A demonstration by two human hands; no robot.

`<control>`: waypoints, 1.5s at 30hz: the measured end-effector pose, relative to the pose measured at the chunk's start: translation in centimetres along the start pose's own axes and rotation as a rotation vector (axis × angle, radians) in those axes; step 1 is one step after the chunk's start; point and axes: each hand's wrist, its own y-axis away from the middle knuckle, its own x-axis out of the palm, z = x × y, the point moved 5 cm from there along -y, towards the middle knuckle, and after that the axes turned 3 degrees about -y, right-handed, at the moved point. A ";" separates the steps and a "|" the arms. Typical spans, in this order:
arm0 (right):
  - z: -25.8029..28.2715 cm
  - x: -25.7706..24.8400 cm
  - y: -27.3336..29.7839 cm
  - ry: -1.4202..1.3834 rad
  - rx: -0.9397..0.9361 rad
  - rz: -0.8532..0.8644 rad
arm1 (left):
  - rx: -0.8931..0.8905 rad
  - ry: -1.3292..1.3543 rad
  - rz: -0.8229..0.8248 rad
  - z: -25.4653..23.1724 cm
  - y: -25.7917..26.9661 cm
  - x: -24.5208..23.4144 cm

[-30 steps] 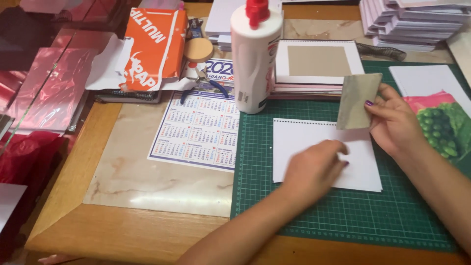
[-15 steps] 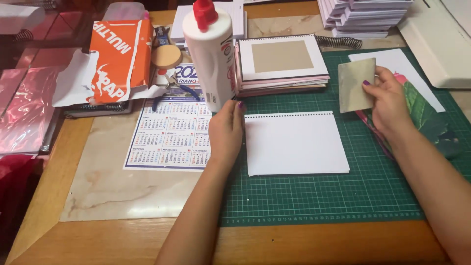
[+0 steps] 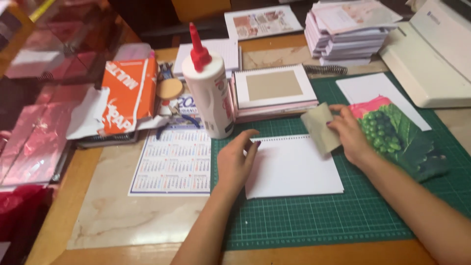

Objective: Assembling small notebooks by applying glue to the spine and pressing pages together

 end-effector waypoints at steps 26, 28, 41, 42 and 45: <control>6.2 9.9 5.6 0.065 -0.074 0.239 | -0.448 0.630 0.129 -0.3 0.8 2.6; 5.0 9.1 4.8 -0.042 -0.046 0.240 | -0.481 0.701 0.091 -0.1 0.7 2.4; 5.6 2.3 0.2 -0.336 -0.030 -0.085 | -0.437 0.549 -0.014 0.7 0.5 1.0; 6.6 1.1 0.2 -0.332 -0.061 -0.185 | -0.432 0.543 -0.008 0.6 0.5 1.1; 5.0 -1.6 -1.3 -0.302 -0.041 -0.247 | -0.421 0.487 -0.037 0.5 0.5 0.8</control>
